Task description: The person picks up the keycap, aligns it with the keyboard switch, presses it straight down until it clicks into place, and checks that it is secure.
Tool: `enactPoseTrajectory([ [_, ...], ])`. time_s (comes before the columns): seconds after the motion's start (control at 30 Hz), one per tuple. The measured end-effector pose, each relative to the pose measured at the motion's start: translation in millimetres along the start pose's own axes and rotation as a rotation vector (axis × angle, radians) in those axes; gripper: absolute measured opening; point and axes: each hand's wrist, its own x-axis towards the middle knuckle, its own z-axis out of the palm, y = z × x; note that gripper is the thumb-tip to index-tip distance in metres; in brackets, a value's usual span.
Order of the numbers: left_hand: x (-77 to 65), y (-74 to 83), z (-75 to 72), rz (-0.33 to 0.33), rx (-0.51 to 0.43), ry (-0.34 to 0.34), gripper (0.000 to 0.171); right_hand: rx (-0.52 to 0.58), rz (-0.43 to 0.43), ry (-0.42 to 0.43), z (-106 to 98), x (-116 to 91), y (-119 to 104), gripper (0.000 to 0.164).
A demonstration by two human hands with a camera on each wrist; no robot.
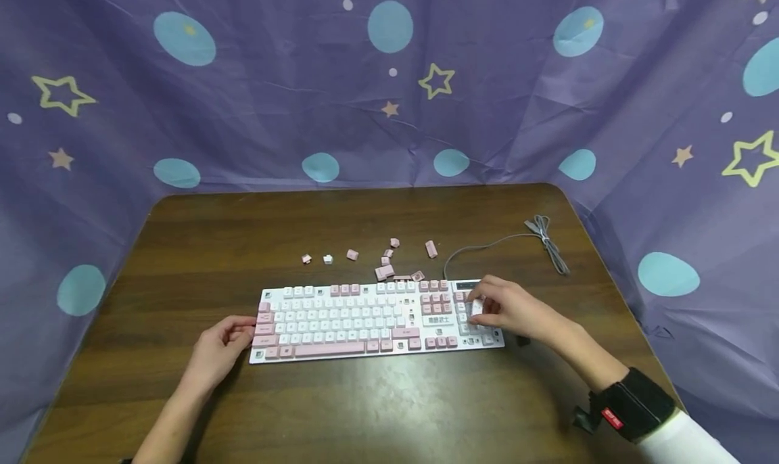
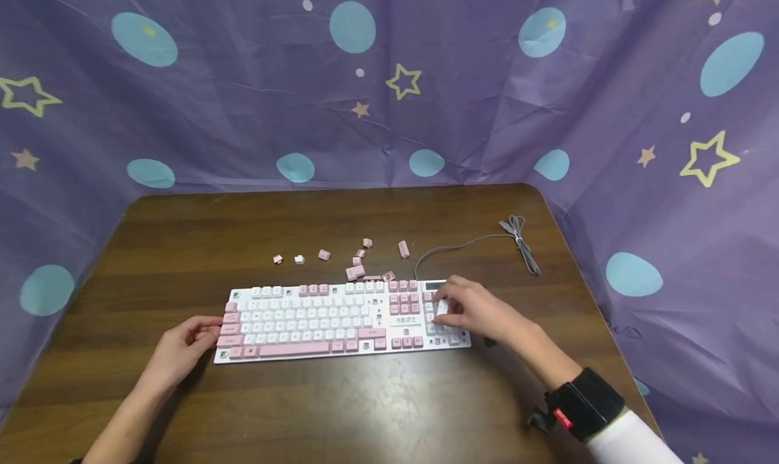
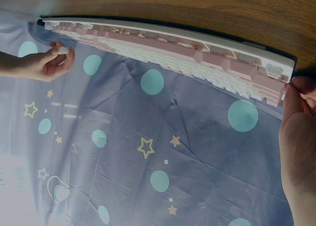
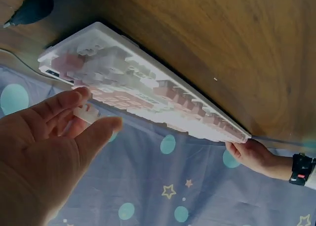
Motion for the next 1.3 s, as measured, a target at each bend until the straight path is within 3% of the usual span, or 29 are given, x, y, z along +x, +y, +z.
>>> enactPoseTrajectory([
  [0.17,0.3,-1.5,-2.3,-0.006,0.007,0.006,0.022,0.034,-0.069,-0.017,1,-1,2,0.023],
  [0.37,-0.3,-0.9,-1.3,-0.002,0.016,0.016,0.021,0.142,0.026,-0.068,-1,-4,4,0.030],
  [0.6,-0.7,0.1,-1.2,0.001,0.017,0.017,0.021,0.003,-0.116,0.037,2,-9,7,0.018],
  [0.73,-0.5,-0.4,-0.3,-0.002,0.013,0.012,0.021,-0.029,-0.187,0.033,7,-12,5,0.017],
  [1.0,0.2,0.6,-0.1,0.009,-0.008,0.013,0.020,-0.035,-0.122,-0.070,17,-17,-6,0.019],
  [1.3,-0.8,1.4,0.4,0.004,0.005,0.015,0.021,-0.109,-0.138,-0.008,28,-20,-13,0.022],
])
